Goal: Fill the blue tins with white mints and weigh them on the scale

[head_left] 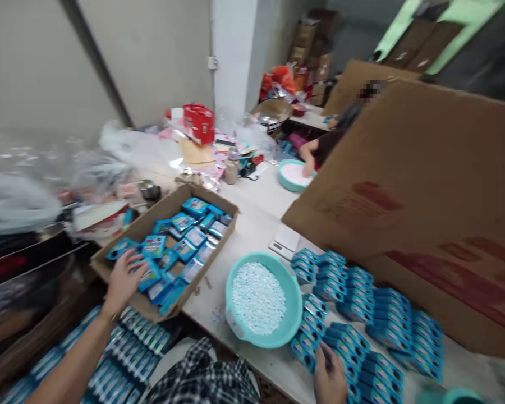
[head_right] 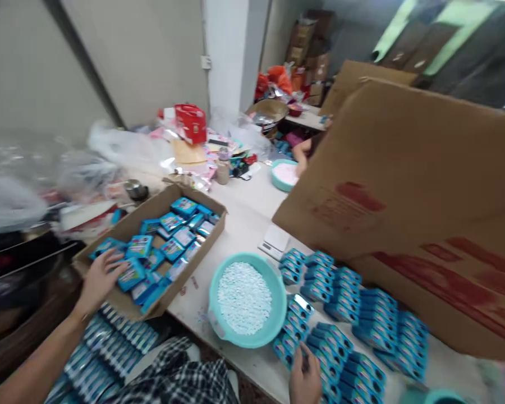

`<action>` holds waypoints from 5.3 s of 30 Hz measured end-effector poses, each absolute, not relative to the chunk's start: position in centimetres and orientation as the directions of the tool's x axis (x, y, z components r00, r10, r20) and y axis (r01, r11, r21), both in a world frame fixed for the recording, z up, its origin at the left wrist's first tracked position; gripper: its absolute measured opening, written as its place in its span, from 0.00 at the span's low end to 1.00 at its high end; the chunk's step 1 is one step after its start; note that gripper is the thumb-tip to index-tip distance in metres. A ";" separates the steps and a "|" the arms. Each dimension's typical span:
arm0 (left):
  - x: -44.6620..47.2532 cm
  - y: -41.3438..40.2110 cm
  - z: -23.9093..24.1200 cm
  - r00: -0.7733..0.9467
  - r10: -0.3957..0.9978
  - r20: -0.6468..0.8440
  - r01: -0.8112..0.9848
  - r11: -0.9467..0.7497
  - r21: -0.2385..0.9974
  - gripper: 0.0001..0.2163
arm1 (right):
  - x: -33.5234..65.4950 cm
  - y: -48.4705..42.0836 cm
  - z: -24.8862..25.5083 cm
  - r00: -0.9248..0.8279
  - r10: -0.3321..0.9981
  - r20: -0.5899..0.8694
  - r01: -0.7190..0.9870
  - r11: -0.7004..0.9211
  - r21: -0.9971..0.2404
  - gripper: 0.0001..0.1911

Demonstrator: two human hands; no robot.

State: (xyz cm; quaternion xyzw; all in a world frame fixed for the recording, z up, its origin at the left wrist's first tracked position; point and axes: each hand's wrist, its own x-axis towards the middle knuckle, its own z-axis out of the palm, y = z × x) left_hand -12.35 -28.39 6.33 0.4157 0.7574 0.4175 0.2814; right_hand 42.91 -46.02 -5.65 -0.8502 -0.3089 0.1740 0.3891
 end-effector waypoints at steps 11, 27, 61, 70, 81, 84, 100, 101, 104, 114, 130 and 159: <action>-19.9 -20.8 3.8 0.102 0.932 -0.347 0.953 0.008 0.302 0.30 | 15.6 -30.4 3.0 -0.128 0.991 0.022 0.367 0.068 -0.928 0.15; -23.9 -24.2 6.7 0.293 0.907 -0.303 0.876 -0.128 0.464 0.22 | -4.2 -22.8 -2.1 -0.380 0.704 -0.600 0.861 0.030 -0.508 0.29; 18.5 -29.3 13.1 0.632 0.367 -0.682 -0.545 0.837 -0.054 0.17 | 37.6 -40.6 9.2 0.319 0.942 -0.109 -0.302 -0.008 -0.953 0.22; 23.4 -32.3 14.0 0.641 0.210 -0.738 -0.181 0.976 0.120 0.11 | 43.4 -41.9 13.3 -0.093 0.978 0.186 0.386 0.207 -0.899 0.21; 24.2 -31.9 12.0 0.392 0.689 -0.609 -0.497 0.716 0.490 0.16 | 37.1 -41.4 9.2 0.314 0.930 -0.192 -0.334 -0.081 -0.939 0.35; 24.3 -32.5 10.1 0.244 0.865 -0.438 -0.461 0.501 0.732 0.28 | 33.3 -39.8 7.4 0.366 0.906 -0.211 -0.490 -0.005 -0.872 0.44; 12.1 -28.6 6.3 0.535 0.724 -0.435 0.120 0.445 0.887 0.37 | 32.2 -35.7 3.2 -0.068 0.998 0.006 0.263 0.024 -0.965 0.36; 11.3 -28.6 5.8 0.446 0.744 -0.497 0.052 0.533 0.844 0.35 | 32.1 -35.1 1.8 0.043 0.998 -0.043 0.204 -0.051 -0.978 0.29; 7.9 -28.2 4.2 0.165 0.732 -0.661 -0.206 0.681 0.703 0.26 | 32.5 -31.9 -2.5 0.397 0.906 -0.149 0.234 -0.257 -0.938 0.17; 2.9 -27.5 1.3 0.081 0.591 -0.803 -0.386 0.761 0.521 0.31 | 24.6 -20.3 -10.2 0.517 0.833 -0.199 0.527 -0.492 -0.693 0.09; 22.2 -20.8 -3.3 0.724 0.416 -0.551 0.690 -0.418 0.591 0.34 | 32.6 -33.0 -9.8 0.603 0.681 -0.415 0.517 -0.730 -0.447 0.31; 17.9 -27.8 -8.3 0.403 0.889 0.219 0.644 -0.445 0.622 0.31 | 31.7 -27.3 -4.2 0.719 0.651 -0.244 -0.241 -0.096 -0.966 0.09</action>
